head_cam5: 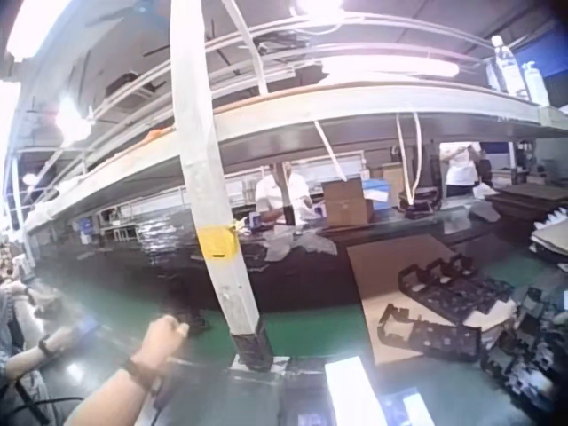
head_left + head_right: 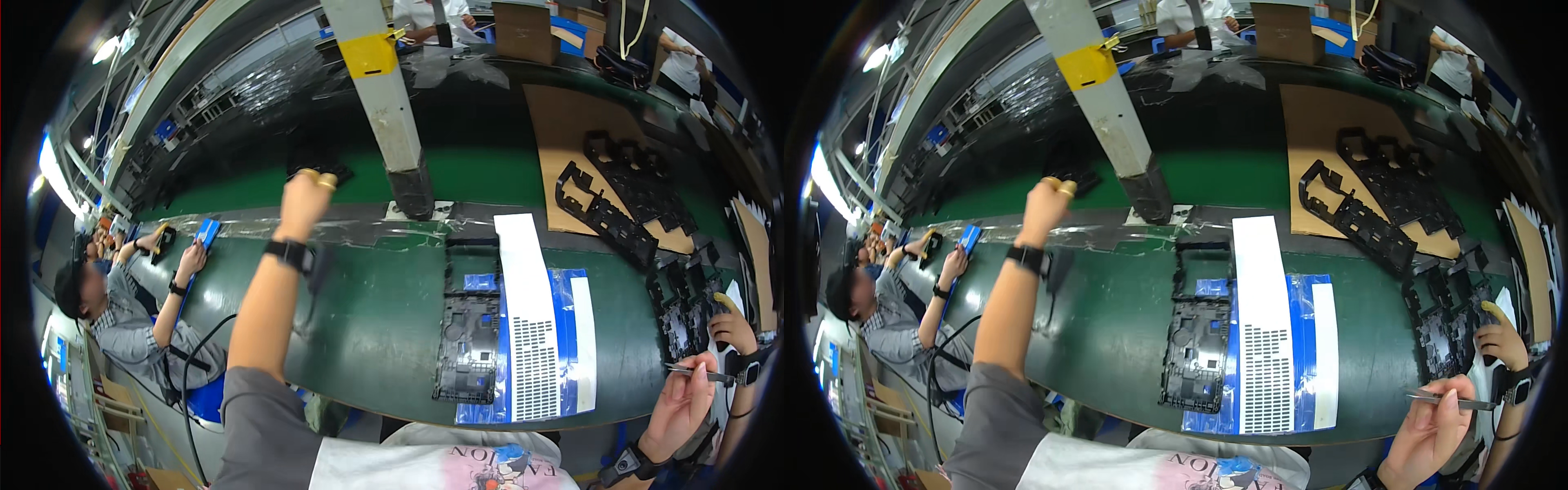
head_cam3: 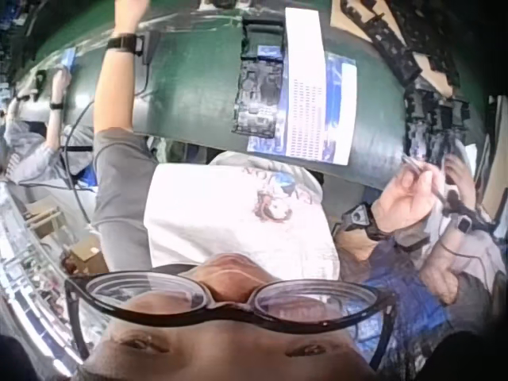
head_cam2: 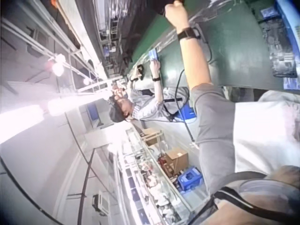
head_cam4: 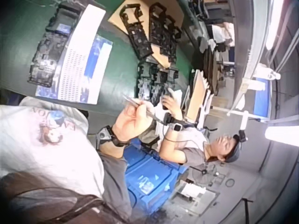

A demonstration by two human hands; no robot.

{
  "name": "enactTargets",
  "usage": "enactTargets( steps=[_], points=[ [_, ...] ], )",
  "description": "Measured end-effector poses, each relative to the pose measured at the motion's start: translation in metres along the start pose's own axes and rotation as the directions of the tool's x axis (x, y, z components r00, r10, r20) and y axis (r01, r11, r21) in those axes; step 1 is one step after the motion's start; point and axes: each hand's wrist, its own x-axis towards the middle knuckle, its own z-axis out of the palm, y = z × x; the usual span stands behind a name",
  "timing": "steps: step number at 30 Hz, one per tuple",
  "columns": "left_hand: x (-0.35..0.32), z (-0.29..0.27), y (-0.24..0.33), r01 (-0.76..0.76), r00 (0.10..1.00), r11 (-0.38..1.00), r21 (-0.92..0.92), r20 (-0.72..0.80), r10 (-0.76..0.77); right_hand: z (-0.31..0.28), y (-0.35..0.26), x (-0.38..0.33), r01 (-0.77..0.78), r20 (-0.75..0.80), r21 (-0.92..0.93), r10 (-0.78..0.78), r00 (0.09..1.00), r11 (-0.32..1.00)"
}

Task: Using tweezers and manual dexterity to assemble small components into a plastic electronic housing on an assembly line.

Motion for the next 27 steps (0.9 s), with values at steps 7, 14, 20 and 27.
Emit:
enactTargets(
  steps=[7, 14, 20, 27],
  points=[
    [0.110, 0.098, -0.142, 0.380, 0.881, 0.921, -0.082, -0.272, -0.388, 0.012, -0.002, 0.002, -0.004, -0.139, -0.079, -0.007, 0.990, 0.997],
    [0.097, 0.113, -0.054, 0.072, 0.893, 0.961, -0.267, -0.412, -0.182, 0.017, 0.009, 0.002, -0.065, -0.202, -0.159, 0.032, 0.979, 0.985],
    [0.093, 0.107, -0.070, 0.041, 0.999, 0.936, -0.349, 0.046, -0.027, 0.034, 0.018, 0.004, -0.129, -0.149, -0.143, 0.108, 0.983, 0.981],
    [-0.069, -0.001, 0.045, -0.277, 0.951, 0.896, -0.347, 0.036, 0.308, 0.031, 0.034, 0.001, -0.277, -0.146, -0.221, 0.249, 0.957, 0.935]
  ],
)
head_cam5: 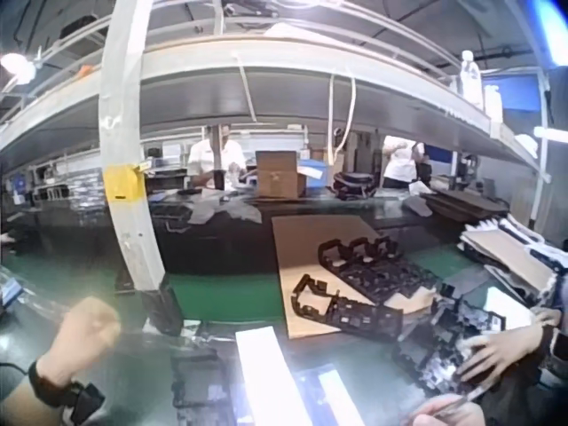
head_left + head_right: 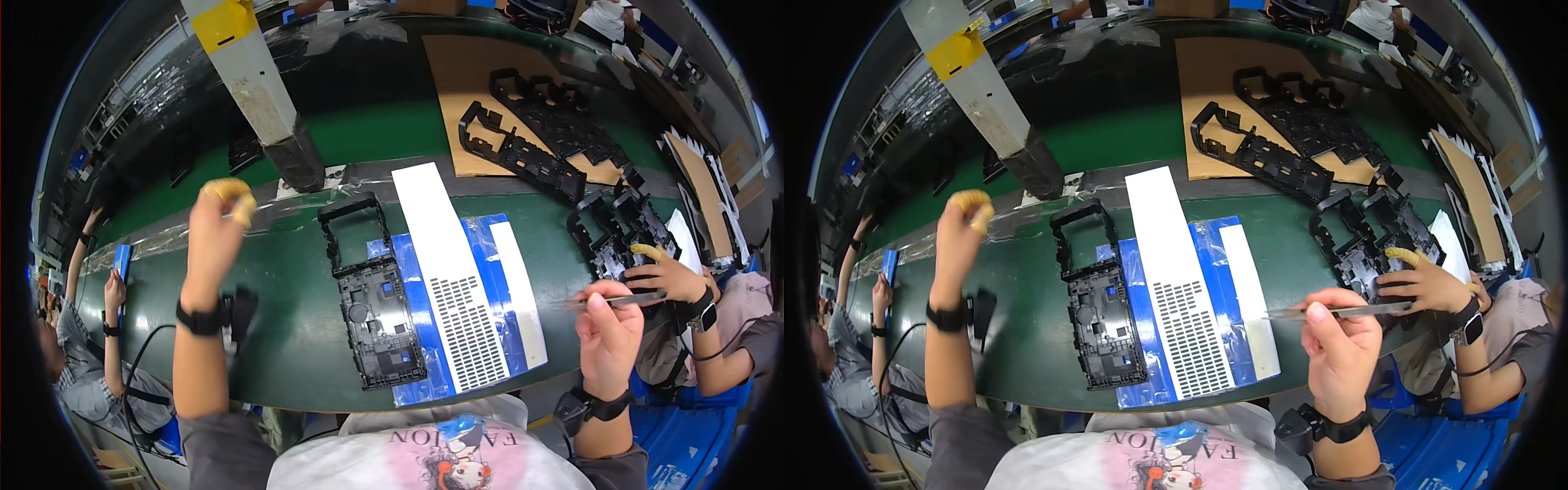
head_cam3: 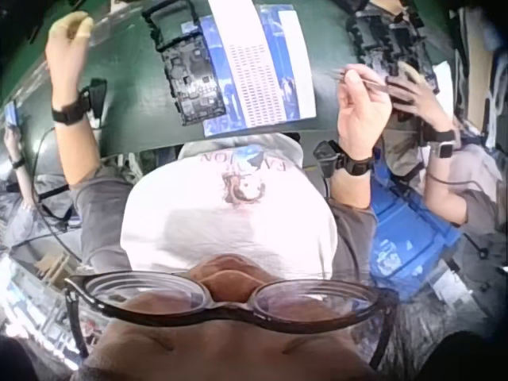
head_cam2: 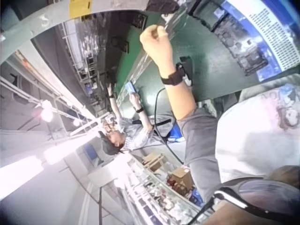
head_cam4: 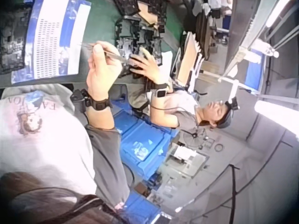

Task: Using tweezers and manual dexterity to assemble small components into a plastic electronic housing on an assembly line.

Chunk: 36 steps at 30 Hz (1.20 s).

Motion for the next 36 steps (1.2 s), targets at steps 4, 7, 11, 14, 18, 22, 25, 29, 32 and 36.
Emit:
enactTargets(
  steps=[4, 7, 11, 14, 18, 22, 25, 29, 32, 36],
  points=[
    [-0.074, -0.002, 0.072, -0.026, 0.964, 0.991, 0.128, 0.266, -0.009, 0.014, 0.000, 0.007, 0.012, 0.094, 0.010, -0.013, 0.995, 1.000],
    [-0.109, 0.018, 0.079, 0.066, 0.942, 0.983, 0.170, 0.314, -0.118, 0.027, 0.015, 0.016, -0.037, 0.248, -0.037, 0.045, 0.968, 0.999],
    [-0.118, 0.032, 0.077, 0.036, 0.902, 0.986, 0.165, 0.420, -0.103, 0.043, 0.023, 0.016, -0.157, 0.344, -0.120, 0.189, 0.920, 0.980],
    [-0.108, 0.027, 0.075, 0.216, 0.899, 0.975, 0.057, 0.377, -0.221, 0.039, 0.036, 0.018, -0.140, 0.333, -0.165, 0.189, 0.924, 0.976],
    [-0.113, 0.017, 0.075, 0.357, 0.934, 0.671, -0.650, 0.268, -0.238, 0.029, 0.049, 0.030, -0.149, 0.238, -0.211, 0.199, 0.951, 0.966],
    [-0.115, 0.010, 0.120, 0.438, 0.872, 0.314, -0.842, 0.313, -0.378, 0.022, 0.053, 0.032, -0.195, 0.220, -0.182, 0.233, 0.947, 0.964],
    [-0.123, 0.011, 0.129, 0.469, 0.761, 0.084, -0.879, 0.354, -0.543, 0.021, 0.054, 0.032, -0.213, 0.222, -0.157, 0.245, 0.944, 0.964],
    [-0.127, 0.024, 0.135, 0.430, 0.811, 0.224, -0.874, 0.265, -0.522, 0.024, 0.054, 0.031, -0.225, 0.222, -0.202, 0.268, 0.937, 0.953],
    [-0.124, 0.035, 0.144, 0.421, 0.841, 0.261, -0.869, 0.266, -0.471, 0.024, 0.053, 0.033, -0.236, 0.220, -0.212, 0.281, 0.934, 0.948],
    [-0.121, 0.045, 0.142, 0.367, 0.881, 0.185, -0.911, 0.277, -0.384, 0.023, 0.053, 0.033, -0.229, 0.211, -0.211, 0.273, 0.938, 0.950]
  ],
)
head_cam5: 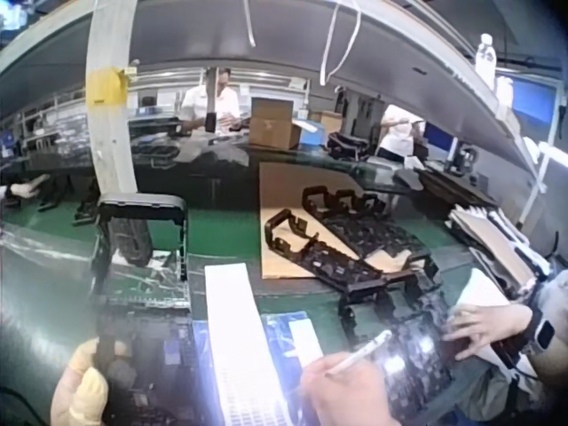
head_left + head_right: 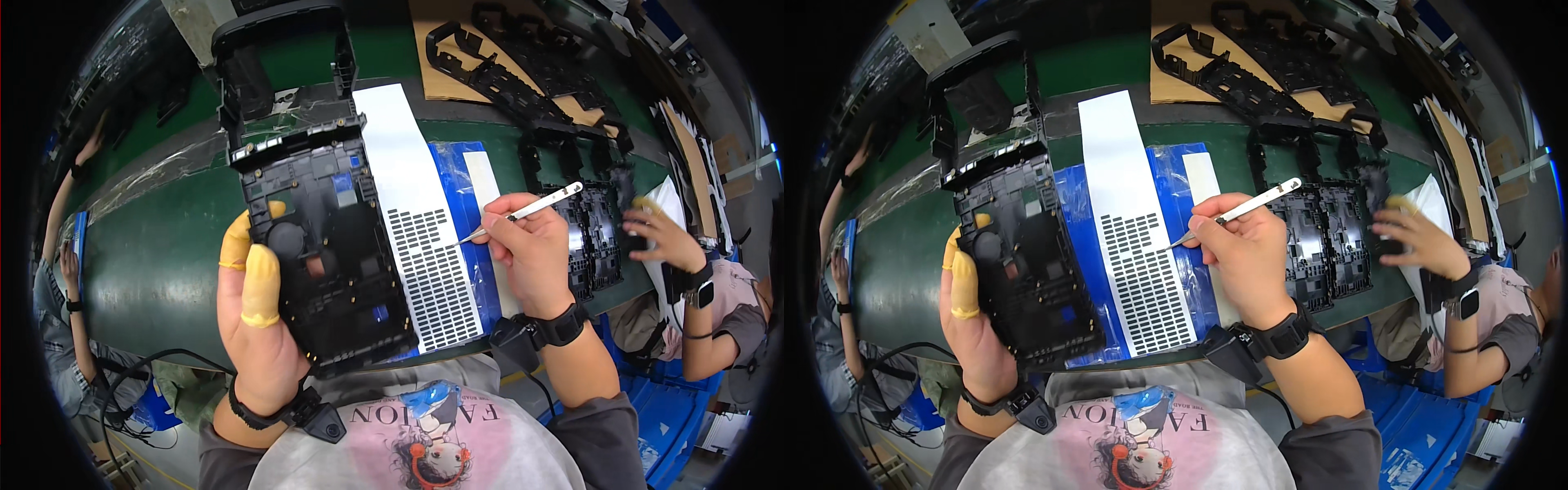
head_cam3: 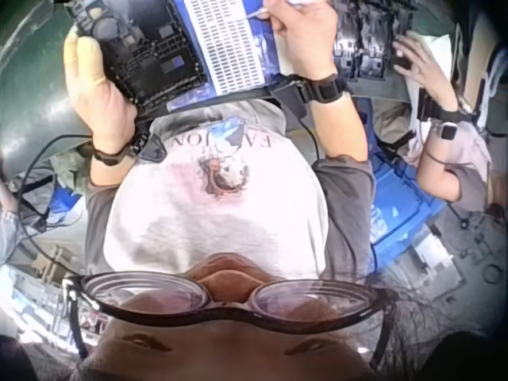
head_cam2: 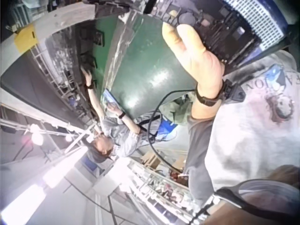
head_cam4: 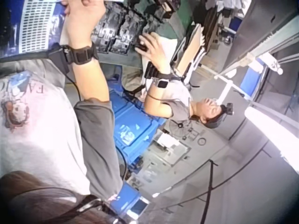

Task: Using tweezers and manual dexterity to assemble small components into a plastic electronic housing on an assembly line.

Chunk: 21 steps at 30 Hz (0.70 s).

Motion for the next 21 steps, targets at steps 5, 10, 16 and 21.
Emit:
enactTargets(
  steps=[5, 10, 16, 21],
  points=[
    [0.002, -0.001, -0.014, 0.164, 0.986, 0.969, -0.185, 0.046, -0.158, 0.009, -0.030, -0.023, 0.059, 0.038, 0.186, -0.067, 0.997, 0.981],
    [0.000, 0.005, -0.006, 0.391, 0.916, 0.861, -0.324, 0.229, -0.329, 0.042, -0.046, -0.057, 0.198, 0.152, 0.215, -0.233, 0.961, 0.956],
    [-0.005, 0.005, -0.003, 0.367, 0.925, 0.866, -0.340, 0.228, -0.303, 0.052, -0.030, -0.059, 0.102, 0.199, 0.215, -0.146, 0.969, 0.971],
    [-0.007, 0.005, 0.000, 0.343, 0.935, 0.877, -0.337, 0.214, -0.284, 0.058, -0.029, -0.060, 0.124, 0.200, 0.191, -0.162, 0.966, 0.974]
  ],
)
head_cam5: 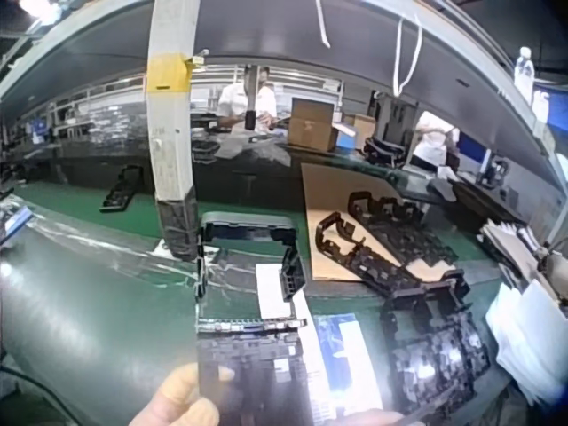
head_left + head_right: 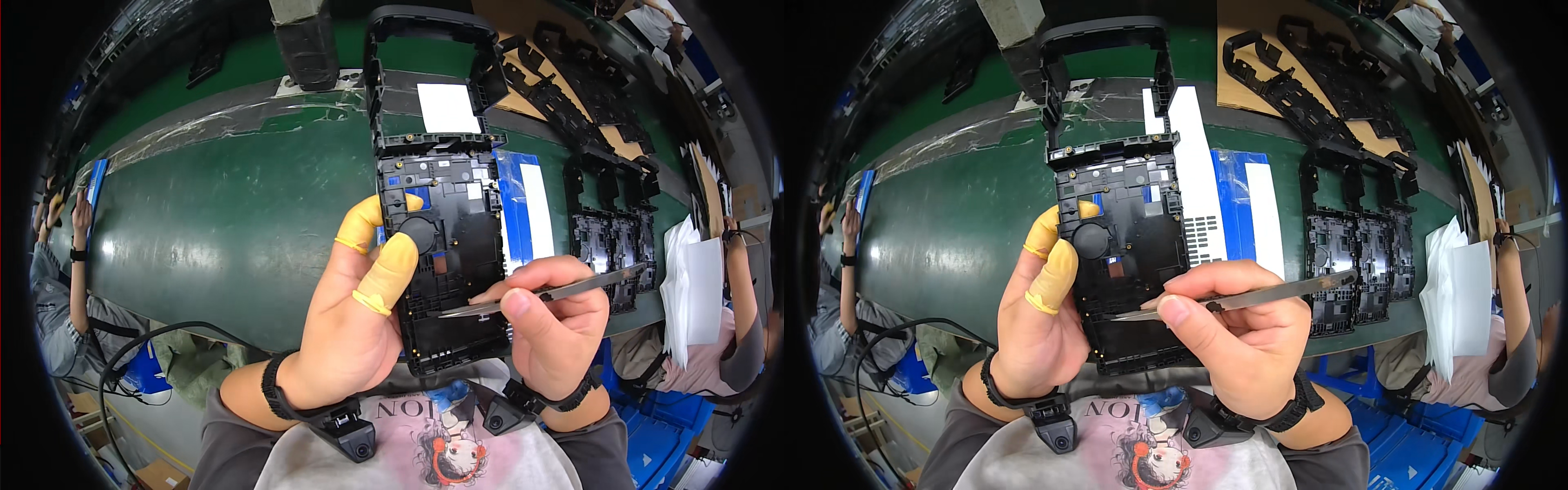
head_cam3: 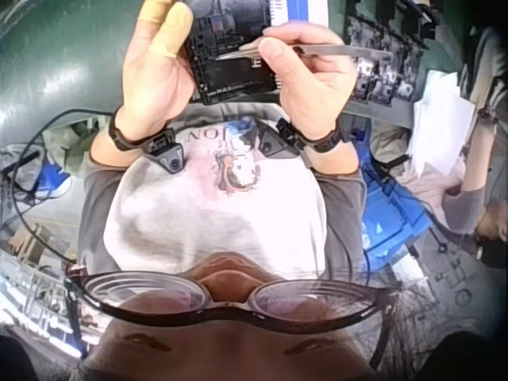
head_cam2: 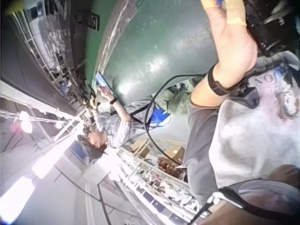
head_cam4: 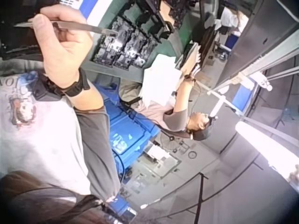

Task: Using tweezers and manual dexterity to assemble small components into a plastic electronic housing on an assembly line.

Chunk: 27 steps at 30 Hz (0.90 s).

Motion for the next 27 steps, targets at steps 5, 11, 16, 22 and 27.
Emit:
enactTargets(
  steps=[5, 11, 16, 22, 27],
  points=[
    [-0.001, 0.000, -0.001, -0.005, 1.000, 1.000, -0.007, 0.003, 0.005, 0.001, 0.000, 0.000, 0.002, 0.001, -0.014, -0.002, 1.000, 1.000],
    [-0.004, 0.000, -0.001, -0.031, 1.000, 0.999, 0.015, 0.001, 0.031, 0.001, 0.002, -0.002, 0.011, -0.009, -0.040, -0.012, 1.000, 0.999],
    [-0.004, -0.008, -0.003, -0.066, 0.988, 0.981, 0.184, 0.150, 0.038, 0.001, 0.001, -0.002, -0.003, -0.036, -0.033, 0.001, 0.999, 0.999],
    [-0.008, -0.027, 0.003, -0.297, 0.955, 0.897, 0.327, 0.124, 0.271, -0.010, 0.005, 0.009, 0.095, -0.100, 0.058, -0.088, 0.991, 0.994],
    [-0.017, -0.014, 0.029, -0.275, 0.923, 0.932, 0.235, -0.207, 0.324, -0.042, 0.021, 0.027, -0.050, -0.209, -0.133, 0.021, 0.978, 0.990]
  ],
)
